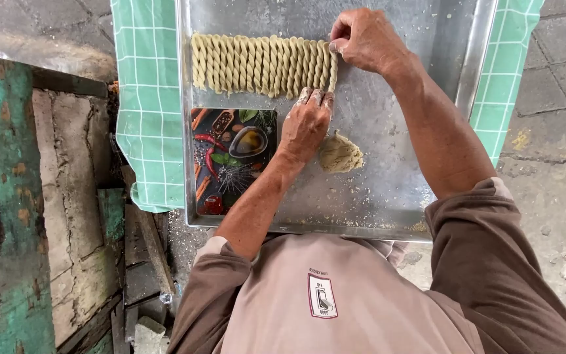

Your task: The person kneads and shapes a small piece of dough by hand on a metal tray. They repeatedly roll the dough between their palms and press it against the tray surface, while a larger braided dough piece rests nearby.

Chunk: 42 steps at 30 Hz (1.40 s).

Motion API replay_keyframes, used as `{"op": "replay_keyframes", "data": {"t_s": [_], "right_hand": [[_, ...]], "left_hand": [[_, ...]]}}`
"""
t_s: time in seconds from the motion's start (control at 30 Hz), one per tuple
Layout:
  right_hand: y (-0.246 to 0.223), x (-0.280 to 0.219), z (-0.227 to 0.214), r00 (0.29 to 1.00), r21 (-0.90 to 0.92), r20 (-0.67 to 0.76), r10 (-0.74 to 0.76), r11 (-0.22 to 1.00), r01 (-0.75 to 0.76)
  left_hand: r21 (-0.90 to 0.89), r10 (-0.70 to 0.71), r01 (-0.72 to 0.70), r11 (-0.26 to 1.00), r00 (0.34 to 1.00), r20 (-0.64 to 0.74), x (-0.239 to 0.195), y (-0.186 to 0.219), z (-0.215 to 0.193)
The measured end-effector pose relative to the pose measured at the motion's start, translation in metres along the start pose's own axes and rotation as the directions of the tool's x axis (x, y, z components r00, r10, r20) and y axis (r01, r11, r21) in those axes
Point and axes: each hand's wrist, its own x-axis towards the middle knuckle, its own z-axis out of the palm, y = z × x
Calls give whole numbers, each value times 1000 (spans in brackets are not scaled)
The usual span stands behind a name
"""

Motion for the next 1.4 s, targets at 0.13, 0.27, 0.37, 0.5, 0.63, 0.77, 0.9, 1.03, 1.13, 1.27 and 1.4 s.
{"op": "replay_keyframes", "data": {"t_s": [0.13,0.27,0.37,0.5,0.63,0.77,0.9,1.03,1.13,1.27,1.4], "right_hand": [[7,2,7,997,11,-54,-53,999,53],[2,-5,7,992,68,-122,-31,997,40],[-6,-21,5,990,118,-142,-25,992,42],[4,-44,22,977,149,-185,-104,980,132],[13,-65,36,956,130,-244,-162,971,198],[21,-68,37,921,3,-310,-234,969,247],[37,-55,45,896,-190,-307,-322,943,274],[31,-47,43,904,-261,-240,-354,920,291],[33,-47,44,913,-357,-207,-351,896,263],[27,-48,40,904,-254,-238,-356,921,296],[23,-60,43,911,-182,-292,-291,952,246]], "left_hand": [[9,1,-1,1000,1000,11,-2,-2,1],[-14,7,-6,1000,1000,26,-5,-1,-4],[9,6,-6,1000,999,40,-8,2,-15],[-8,-6,7,1000,993,116,-17,3,-15],[-54,-27,37,998,983,181,-17,7,-17],[0,-23,23,1000,986,164,-15,11,-11],[20,-10,7,1000,985,175,-15,11,-10],[50,-36,25,998,972,232,-15,12,-14],[-42,-29,39,998,974,225,-18,12,-13],[-93,-29,50,994,977,212,-17,7,-10],[-110,-27,55,992,970,244,-18,10,-25]]}}
